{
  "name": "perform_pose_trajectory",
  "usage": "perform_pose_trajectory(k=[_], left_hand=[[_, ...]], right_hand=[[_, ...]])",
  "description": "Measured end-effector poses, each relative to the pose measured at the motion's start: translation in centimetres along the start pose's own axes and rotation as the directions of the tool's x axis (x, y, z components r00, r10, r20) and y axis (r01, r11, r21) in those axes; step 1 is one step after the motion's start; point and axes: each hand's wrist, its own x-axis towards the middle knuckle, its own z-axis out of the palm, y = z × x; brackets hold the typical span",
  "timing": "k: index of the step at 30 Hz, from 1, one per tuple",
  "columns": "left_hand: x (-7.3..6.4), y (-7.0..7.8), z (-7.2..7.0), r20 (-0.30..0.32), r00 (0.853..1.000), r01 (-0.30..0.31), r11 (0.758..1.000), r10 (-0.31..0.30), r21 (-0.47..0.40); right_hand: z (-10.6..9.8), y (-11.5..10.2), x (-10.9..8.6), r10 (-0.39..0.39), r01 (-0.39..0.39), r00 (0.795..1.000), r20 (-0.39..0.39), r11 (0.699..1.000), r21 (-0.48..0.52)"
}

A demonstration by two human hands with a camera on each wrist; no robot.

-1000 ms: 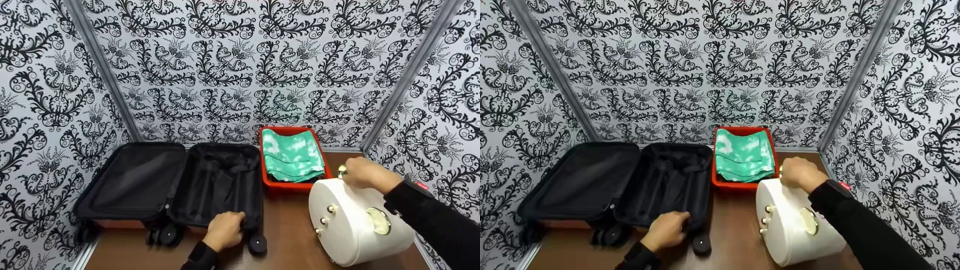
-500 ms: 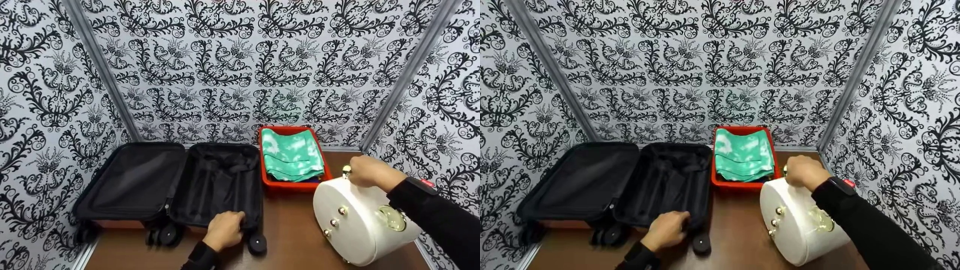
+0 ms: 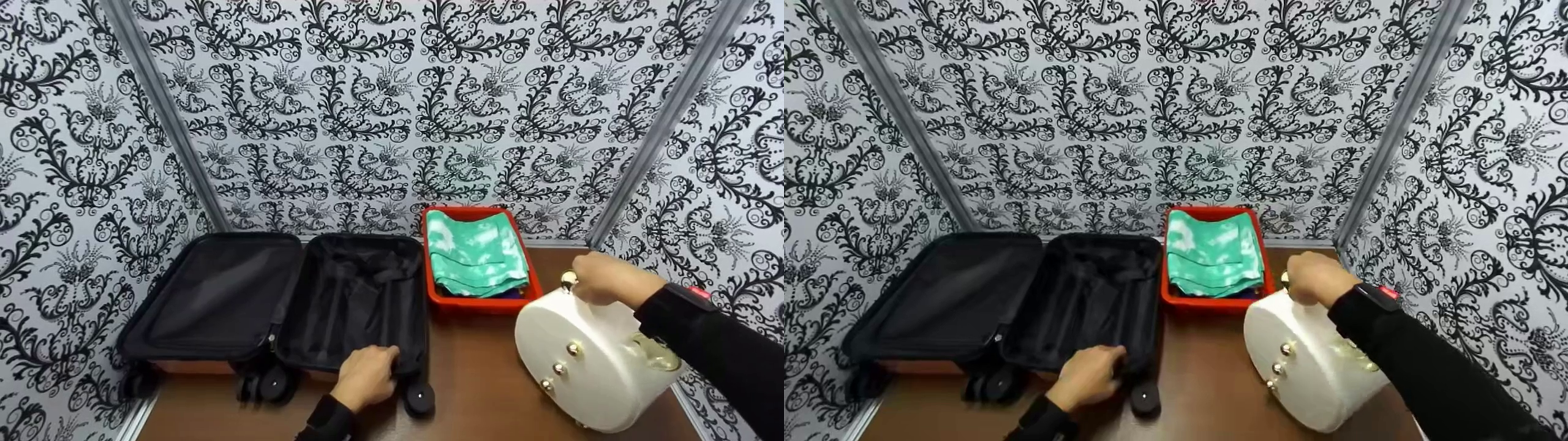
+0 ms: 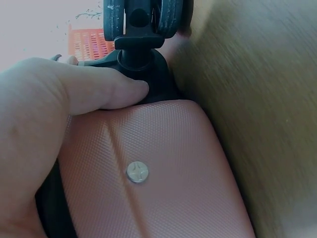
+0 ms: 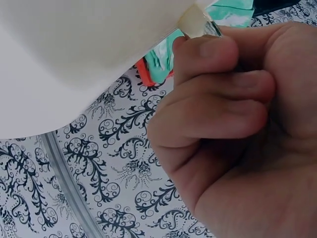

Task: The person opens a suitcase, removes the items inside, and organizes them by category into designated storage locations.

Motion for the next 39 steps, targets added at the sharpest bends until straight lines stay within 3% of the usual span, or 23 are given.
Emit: perform_pose_trajectory(k=[5,13,22,28,39], left_hand=[[0.1,0.2,-0.1,0.025,1.0,0.017,1.0,-0.017,-0.004],[0.0,0.2,0.0,-0.005,1.0,0.007,1.0,-0.007,-0.01],[-0.1,0.2,0.3,-0.047,0.999,-0.007,1.0,0.008,0.021],[-0.1,0.1,0.2,-0.055,0.998,-0.008,1.0,0.009,0.023],[-0.1,0.3,0.3,-0.056,0.998,0.005,1.0,-0.004,0.02]], right_hand=[[0.1,0.7,-0.2,0.007,-0.007,1.0,-0.004,1.0,-0.009],[0.3,1.3,-0.3,0.044,-0.045,0.998,-0.036,0.998,-0.037],[0.9,2.4,-0.1,0.026,-0.044,0.986,-0.167,0.993,-0.108],[1.3,3.5,0.3,0.048,-0.06,0.985,-0.163,0.996,-0.071],[1.9,4.3,0.7,-0.016,-0.012,0.959,-0.283,0.995,-0.097]])
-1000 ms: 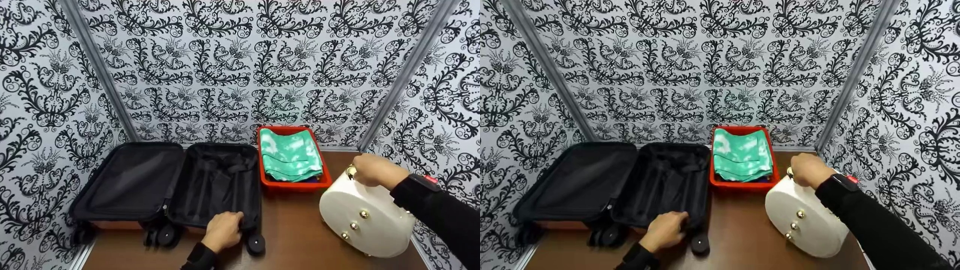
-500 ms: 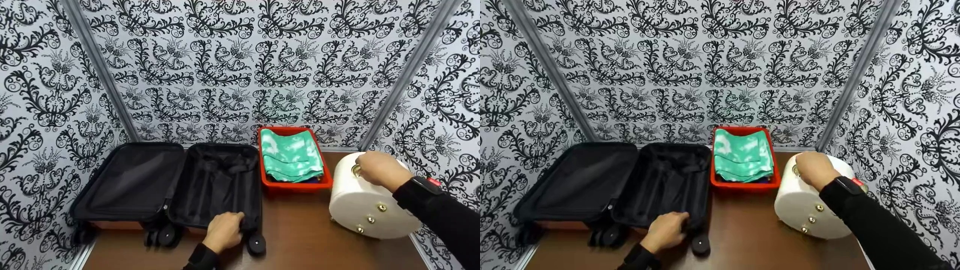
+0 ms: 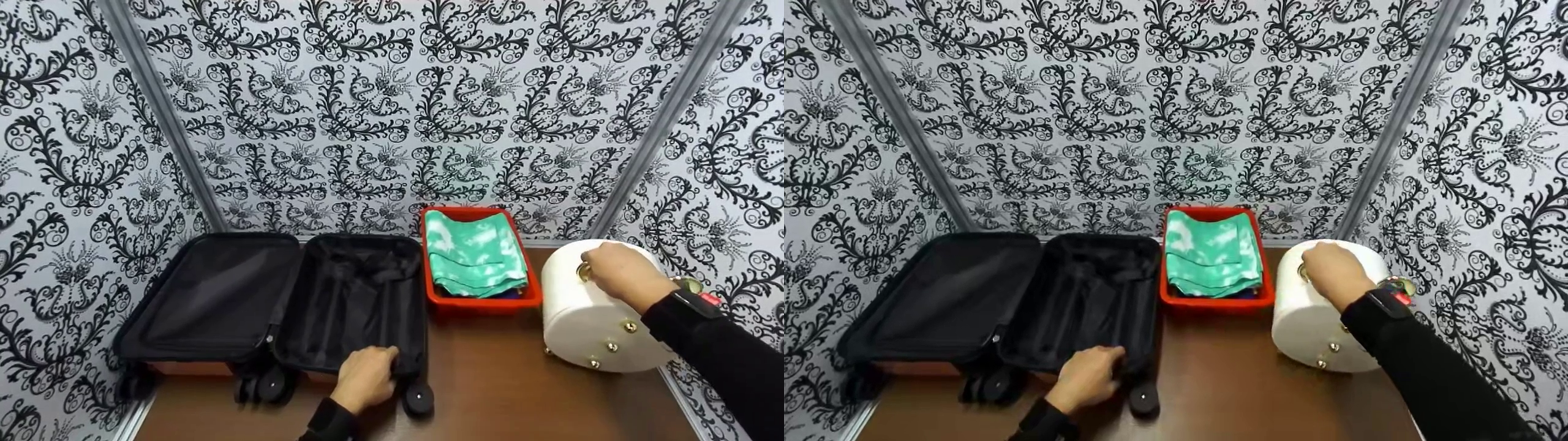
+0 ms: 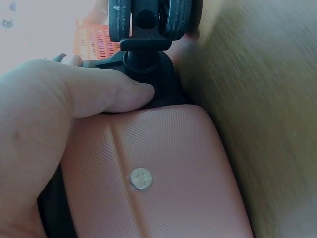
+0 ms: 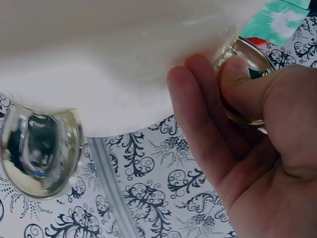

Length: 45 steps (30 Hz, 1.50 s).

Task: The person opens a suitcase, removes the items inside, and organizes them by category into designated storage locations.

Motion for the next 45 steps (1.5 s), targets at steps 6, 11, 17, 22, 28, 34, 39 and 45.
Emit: perform_pose_trajectory(k=[6,11,17,22,28,34,39,45], left_hand=[[0.0,0.0,0.1,0.013,1.0,0.011,1.0,-0.011,-0.008],[0.0,-0.1,0.0,0.011,1.0,0.004,1.0,-0.004,-0.026],[0.0,-0.1,0.1,0.008,1.0,0.002,0.999,-0.002,-0.04],[0.0,0.1,0.1,0.017,1.0,0.005,0.999,-0.004,-0.04],[0.1,0.1,0.2,0.018,1.0,-0.004,0.999,0.005,-0.041],[0.0,-0.1,0.0,0.016,1.0,0.004,0.999,-0.003,-0.038],[0.0,-0.1,-0.1,0.011,1.0,0.002,1.0,-0.002,-0.027],[0.1,0.0,0.0,-0.035,0.999,-0.006,1.0,0.006,-0.002]], right_hand=[[0.6,0.6,0.3,0.029,-0.029,0.999,-0.03,1.0,0.001],[1.3,0.9,0.9,0.031,-0.029,0.996,-0.08,0.999,0.021],[1.8,1.1,1.4,0.046,-0.041,0.991,-0.126,0.998,0.041],[2.2,1.4,1.8,0.068,-0.061,0.987,-0.146,0.997,0.049],[2.6,2.0,2.5,0.093,-0.086,0.985,-0.142,0.995,0.058],[2.8,2.0,3.9,0.125,-0.114,0.985,-0.116,0.989,0.094],[3.2,2.1,5.0,0.146,-0.126,0.975,-0.168,0.984,0.124],[3.9,2.7,6.0,0.161,-0.125,0.951,-0.265,0.981,0.147]])
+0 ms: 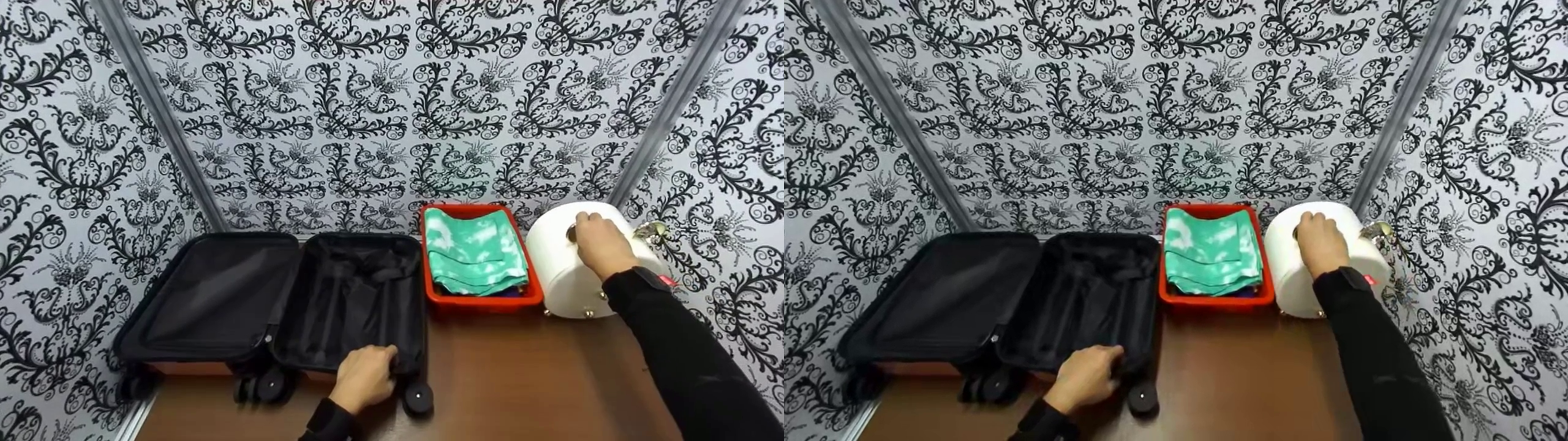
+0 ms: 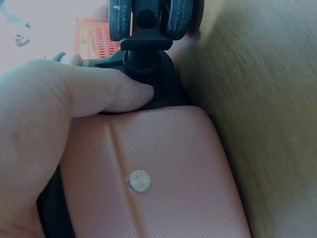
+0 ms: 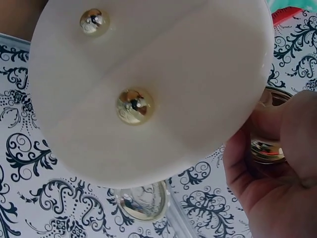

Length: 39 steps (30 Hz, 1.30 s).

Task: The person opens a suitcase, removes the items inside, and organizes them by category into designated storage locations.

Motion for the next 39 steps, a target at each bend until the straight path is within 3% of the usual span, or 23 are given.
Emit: perform_pose_trajectory(k=[9,16,25,39], left_hand=[[0.0,0.1,0.1,0.02,1.0,0.021,1.0,-0.021,-0.008],[0.2,0.2,0.1,0.066,0.997,0.031,0.999,-0.031,-0.004],[0.0,0.1,0.0,0.037,0.999,0.021,1.0,-0.021,0.003],[0.3,0.1,0.1,0.085,0.996,0.035,0.999,-0.036,0.011]], right_hand=[[1.1,0.1,1.1,0.068,-0.058,0.988,-0.136,0.995,0.077],[1.7,0.2,2.0,0.115,-0.089,0.978,-0.172,0.984,0.153],[2.5,0.4,3.5,0.144,-0.101,0.96,-0.242,0.978,0.181],[3.1,0.9,4.7,0.154,-0.111,0.961,-0.228,0.976,0.189]])
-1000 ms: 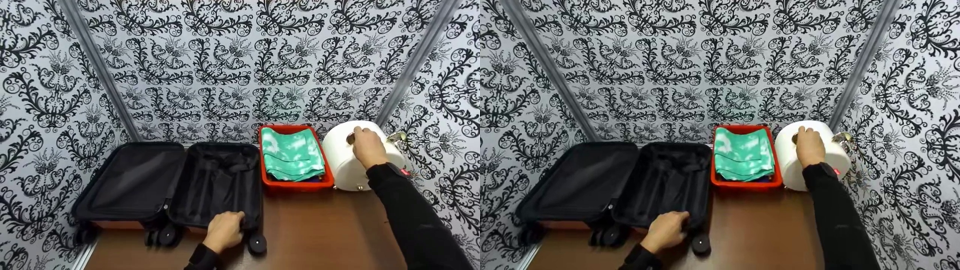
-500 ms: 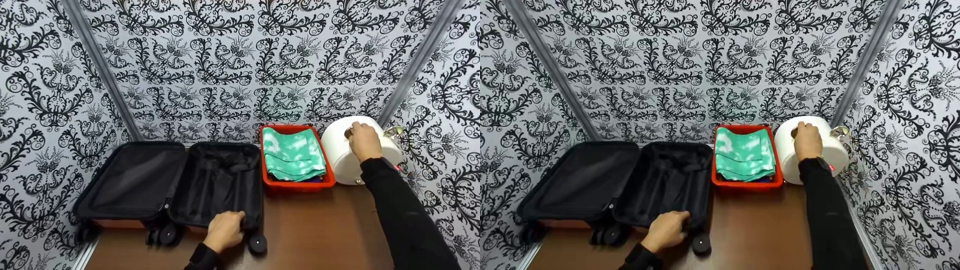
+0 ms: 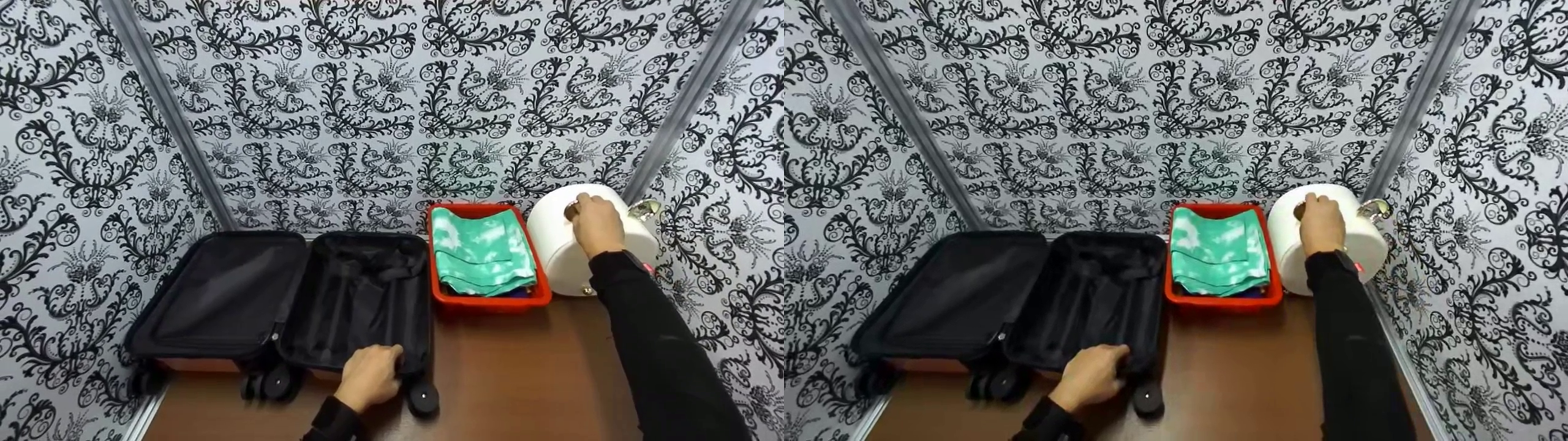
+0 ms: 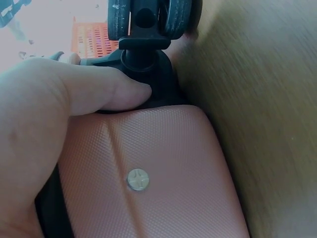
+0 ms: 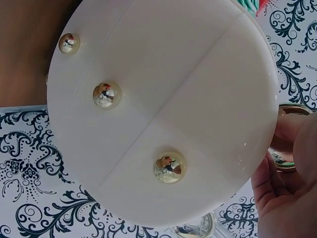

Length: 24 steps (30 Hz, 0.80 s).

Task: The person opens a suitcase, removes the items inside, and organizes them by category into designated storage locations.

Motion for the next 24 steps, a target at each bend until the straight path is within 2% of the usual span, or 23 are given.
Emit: perform_pose_trajectory(k=[5,12,19,24], left_hand=[[-0.1,-0.1,-0.2,0.002,1.0,-0.002,1.0,0.002,-0.009],[-0.4,-0.1,-0.3,0.01,1.0,0.008,1.0,-0.008,-0.003],[-0.8,0.2,0.0,-0.082,0.996,-0.026,1.0,0.025,-0.014],[-0.8,0.3,0.2,-0.085,0.996,-0.025,1.0,0.025,0.001]], right_hand=[[0.0,0.0,0.2,0.023,-0.023,0.999,0.025,1.0,-0.004],[-0.2,-0.7,-0.1,0.016,-0.016,1.0,0.023,1.0,0.0],[-0.2,-1.5,-1.1,0.054,-0.053,0.997,0.056,0.998,-0.033],[0.2,-1.9,-2.4,0.088,-0.087,0.995,0.04,0.996,-0.029]])
